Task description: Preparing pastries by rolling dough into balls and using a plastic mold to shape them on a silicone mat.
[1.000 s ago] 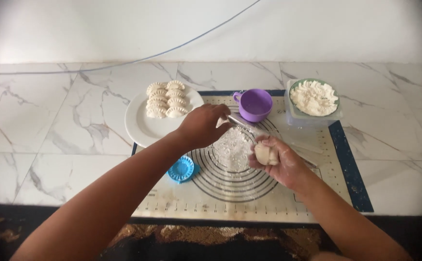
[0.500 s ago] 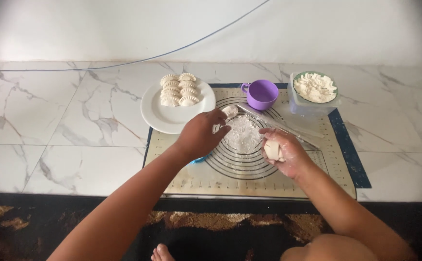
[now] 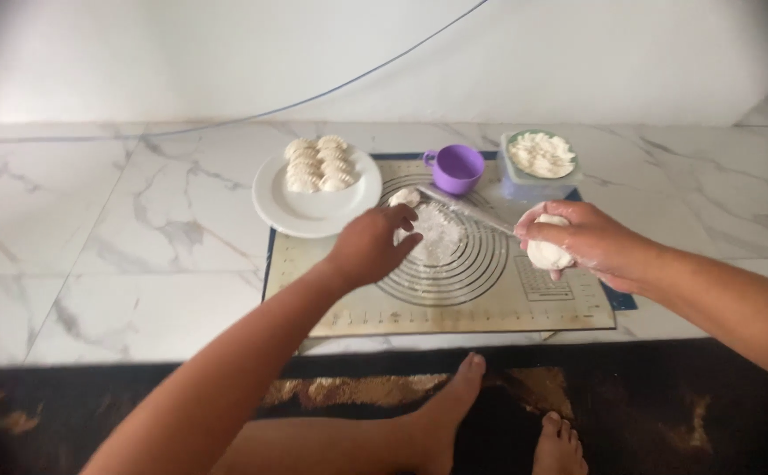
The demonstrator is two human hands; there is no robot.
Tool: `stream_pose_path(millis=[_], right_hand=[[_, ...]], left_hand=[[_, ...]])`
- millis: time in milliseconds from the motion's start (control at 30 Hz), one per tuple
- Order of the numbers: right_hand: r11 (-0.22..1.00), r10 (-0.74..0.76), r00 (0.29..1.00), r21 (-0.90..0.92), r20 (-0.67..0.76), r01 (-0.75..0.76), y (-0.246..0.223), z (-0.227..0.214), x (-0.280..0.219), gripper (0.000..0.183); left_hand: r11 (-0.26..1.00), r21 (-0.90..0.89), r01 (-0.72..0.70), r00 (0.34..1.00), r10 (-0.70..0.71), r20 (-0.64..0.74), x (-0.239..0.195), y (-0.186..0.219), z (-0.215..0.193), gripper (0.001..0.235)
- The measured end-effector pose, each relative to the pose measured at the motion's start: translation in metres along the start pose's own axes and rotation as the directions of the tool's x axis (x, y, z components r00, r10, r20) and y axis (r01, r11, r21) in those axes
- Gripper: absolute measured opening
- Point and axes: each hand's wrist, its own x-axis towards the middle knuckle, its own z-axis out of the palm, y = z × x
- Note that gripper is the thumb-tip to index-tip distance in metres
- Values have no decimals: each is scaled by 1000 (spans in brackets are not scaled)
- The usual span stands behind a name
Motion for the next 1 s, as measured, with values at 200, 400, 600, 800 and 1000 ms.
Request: stream_pose_path(millis=[200, 400, 600, 800, 1000], right_hand=[[980, 88, 996, 181, -22, -83, 19, 9, 23, 22], [849, 152, 988, 511, 10, -135, 94, 25, 107, 21], [862, 57, 997, 502, 46, -73, 124, 62, 181, 36], [791, -71, 997, 611, 32, 37, 109, 87, 227, 31], [909, -413, 909, -34, 52, 415, 89, 57, 215, 45]], left_hand=[[978, -206, 20, 1000, -16, 22, 41, -4, 41, 30], [844, -508, 175, 971, -233, -52, 92, -27, 83, 32], [755, -640, 145, 947, -293, -132, 128, -46, 64, 32], [728, -682, 68, 940, -275, -200, 124, -42, 40, 29], [945, -325, -26, 901, -119, -418, 112, -60, 62, 18]])
